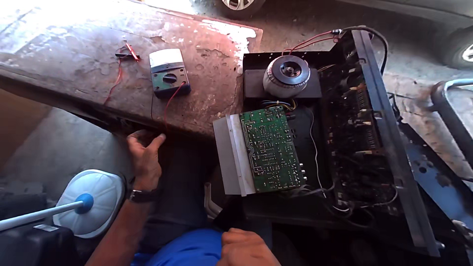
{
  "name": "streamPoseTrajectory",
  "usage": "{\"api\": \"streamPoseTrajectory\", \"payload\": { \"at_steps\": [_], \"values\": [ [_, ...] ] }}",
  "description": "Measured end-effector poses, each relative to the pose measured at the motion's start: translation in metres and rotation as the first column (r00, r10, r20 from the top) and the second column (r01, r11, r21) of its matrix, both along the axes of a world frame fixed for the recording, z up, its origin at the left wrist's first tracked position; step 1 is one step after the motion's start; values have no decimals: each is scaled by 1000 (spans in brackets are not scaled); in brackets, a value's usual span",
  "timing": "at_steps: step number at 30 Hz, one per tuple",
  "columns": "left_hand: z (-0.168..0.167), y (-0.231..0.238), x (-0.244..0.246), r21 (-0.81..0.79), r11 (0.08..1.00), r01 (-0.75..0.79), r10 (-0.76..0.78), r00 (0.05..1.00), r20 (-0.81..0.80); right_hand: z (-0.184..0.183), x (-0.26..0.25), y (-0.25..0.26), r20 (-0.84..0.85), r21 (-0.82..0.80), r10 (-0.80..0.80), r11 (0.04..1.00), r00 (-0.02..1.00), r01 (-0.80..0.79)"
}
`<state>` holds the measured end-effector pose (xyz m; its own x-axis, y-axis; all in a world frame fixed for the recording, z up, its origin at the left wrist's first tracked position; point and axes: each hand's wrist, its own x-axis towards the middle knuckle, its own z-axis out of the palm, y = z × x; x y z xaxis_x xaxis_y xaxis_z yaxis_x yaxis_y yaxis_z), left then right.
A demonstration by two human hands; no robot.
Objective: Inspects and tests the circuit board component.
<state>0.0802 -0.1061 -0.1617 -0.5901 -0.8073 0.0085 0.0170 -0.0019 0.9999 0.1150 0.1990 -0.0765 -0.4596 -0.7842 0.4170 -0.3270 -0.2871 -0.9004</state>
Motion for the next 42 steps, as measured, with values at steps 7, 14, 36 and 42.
{"api": "streamPoseTrajectory", "payload": {
  "at_steps": [7,14,36,42],
  "values": [
    [-4,-13,-18,403,829,387,-421,907,-6,9,-2,-26,-129,39,-2,999,992,8],
    [-36,-37,10,9,887,462,-432,821,373,7,2,-9,-95,94,-68,993,993,77],
    [98,11,98,301,611,732,-676,680,-284,-52,-14,-122,304,48,135,987,943,-156],
    [87,-37,86,185,697,692,-660,721,-209,-16,17,-56,-60,383,253,899,966,-212]
  ]
}}
